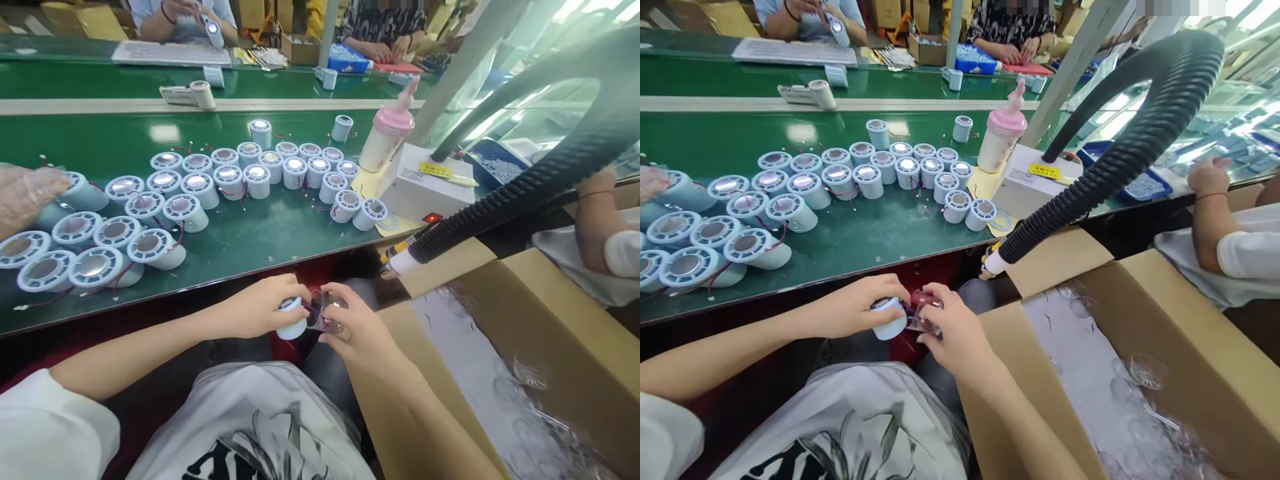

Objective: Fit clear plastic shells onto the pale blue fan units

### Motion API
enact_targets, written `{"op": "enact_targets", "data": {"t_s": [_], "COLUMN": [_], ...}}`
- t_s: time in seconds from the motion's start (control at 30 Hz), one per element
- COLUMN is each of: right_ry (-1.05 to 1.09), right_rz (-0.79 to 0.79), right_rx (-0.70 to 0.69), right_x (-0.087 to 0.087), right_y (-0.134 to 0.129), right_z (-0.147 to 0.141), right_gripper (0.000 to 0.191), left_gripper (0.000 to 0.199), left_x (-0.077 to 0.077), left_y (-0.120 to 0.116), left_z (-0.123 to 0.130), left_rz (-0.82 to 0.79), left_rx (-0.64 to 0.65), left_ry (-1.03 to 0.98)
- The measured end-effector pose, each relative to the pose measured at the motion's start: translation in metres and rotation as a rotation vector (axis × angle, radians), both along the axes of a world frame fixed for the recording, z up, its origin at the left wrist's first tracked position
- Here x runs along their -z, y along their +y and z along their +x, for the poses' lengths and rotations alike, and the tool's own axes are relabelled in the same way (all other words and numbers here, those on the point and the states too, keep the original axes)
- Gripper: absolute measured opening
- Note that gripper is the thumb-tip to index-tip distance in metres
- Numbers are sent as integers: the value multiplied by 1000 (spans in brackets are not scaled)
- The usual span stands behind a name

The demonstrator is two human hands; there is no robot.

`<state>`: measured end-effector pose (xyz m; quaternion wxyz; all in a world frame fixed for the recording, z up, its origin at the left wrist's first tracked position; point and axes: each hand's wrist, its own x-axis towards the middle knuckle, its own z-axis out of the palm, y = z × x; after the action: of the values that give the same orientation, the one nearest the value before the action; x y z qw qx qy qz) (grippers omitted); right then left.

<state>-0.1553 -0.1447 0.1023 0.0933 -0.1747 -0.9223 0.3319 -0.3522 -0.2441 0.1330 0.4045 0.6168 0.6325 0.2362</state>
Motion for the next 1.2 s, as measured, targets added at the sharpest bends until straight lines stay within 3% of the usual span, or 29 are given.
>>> {"op": "enact_targets", "data": {"t_s": [0.07, 0.13, 0.2, 0.37, 0.47, 0.53, 0.6, 0.7, 0.8, 1.2], "right_ry": [42, 103, 143, 183, 231, 268, 295, 298, 286, 247], "right_rz": [-220, -344, -393, -516, -651, -717, -703, -453, -261, -553], "right_rx": [41, 114, 178, 308, 387, 364, 263, 123, 85, 125], "right_x": [-4, -7, -9, -5, -3, -3, -4, -5, -3, -8], "right_y": [-3, -6, -8, -8, -4, 0, 1, -1, -4, -5], "right_z": [2, 1, 1, 2, 3, 6, 9, 15, 21, 24], "right_gripper": [5, 13, 18, 21, 24, 23, 13, 32, 33, 40], "left_gripper": [28, 46, 62, 61, 67, 70, 71, 70, 71, 77], "left_x": [4, 13, 24, 46, 51, 49, 46, 42, 38, 29], "left_y": [-2, -4, -5, -5, -5, -6, -7, -9, -11, -15], "left_z": [2, 5, 7, 7, 9, 12, 15, 17, 16, 10], "left_rz": [59, 89, 126, 267, 196, 82, -8, -102, -138, 98], "left_rx": [-50, -99, -131, -68, -1, -23, -121, -245, -231, -32], "left_ry": [-23, -106, -155, -125, -306, -490, -642, -774, -757, -588]}}
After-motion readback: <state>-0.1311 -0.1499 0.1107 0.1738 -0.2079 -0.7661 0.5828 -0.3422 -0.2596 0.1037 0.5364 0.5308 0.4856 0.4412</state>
